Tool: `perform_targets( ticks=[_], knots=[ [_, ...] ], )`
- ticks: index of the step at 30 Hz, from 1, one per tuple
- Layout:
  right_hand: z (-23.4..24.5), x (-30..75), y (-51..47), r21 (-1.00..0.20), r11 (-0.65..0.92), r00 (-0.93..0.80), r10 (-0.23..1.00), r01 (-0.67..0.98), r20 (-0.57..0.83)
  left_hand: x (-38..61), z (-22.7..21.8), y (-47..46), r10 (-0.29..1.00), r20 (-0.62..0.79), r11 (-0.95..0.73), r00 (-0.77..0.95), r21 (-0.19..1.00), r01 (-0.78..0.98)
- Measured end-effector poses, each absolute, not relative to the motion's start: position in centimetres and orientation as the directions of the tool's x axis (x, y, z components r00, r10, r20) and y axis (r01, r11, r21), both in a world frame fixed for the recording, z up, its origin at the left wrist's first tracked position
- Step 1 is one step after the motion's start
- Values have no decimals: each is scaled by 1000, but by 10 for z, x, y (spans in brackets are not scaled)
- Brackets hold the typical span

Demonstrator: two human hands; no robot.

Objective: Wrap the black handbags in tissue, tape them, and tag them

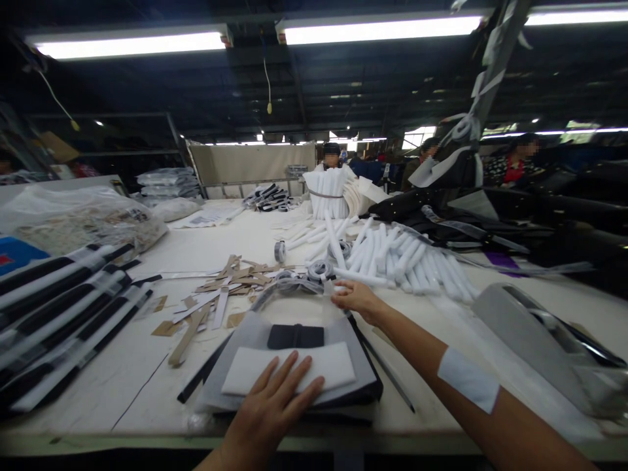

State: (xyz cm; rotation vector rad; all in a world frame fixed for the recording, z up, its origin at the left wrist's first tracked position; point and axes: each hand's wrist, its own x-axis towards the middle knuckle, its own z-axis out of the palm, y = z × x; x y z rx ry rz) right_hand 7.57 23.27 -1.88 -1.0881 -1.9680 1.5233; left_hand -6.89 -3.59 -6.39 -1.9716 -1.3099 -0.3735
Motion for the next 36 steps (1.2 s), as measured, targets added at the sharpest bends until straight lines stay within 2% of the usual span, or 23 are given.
perform_targets(
  ticks=[4,13,20,24,27,30,33,36],
  knots=[
    [-16,80,233,-957,89,-652,748,277,-120,-69,-63,-37,694,565,-224,446,-419,880],
    [-2,61,247,-965,179,-597,802,191,31,-68,-62,-35,685,590,-217,428,-395,893],
    [51,86,209,-908,392,-647,732,147,212,-67,-57,-36,730,519,-231,445,-426,875],
    [54,125,152,-722,659,-742,589,212,320,-66,-60,-36,746,517,-223,420,-400,889],
    [29,150,113,-609,766,-791,497,206,358,-66,-62,-36,755,516,-226,404,-374,900],
    [-2,166,87,-422,892,-792,372,161,485,-66,-61,-34,751,529,-243,396,-336,910],
    [-25,174,72,-216,967,-767,242,137,594,-66,-59,-34,767,507,-264,393,-308,914],
    [-41,177,65,-73,987,-745,158,146,648,-65,-57,-35,790,475,-274,387,-291,917]
  ],
)
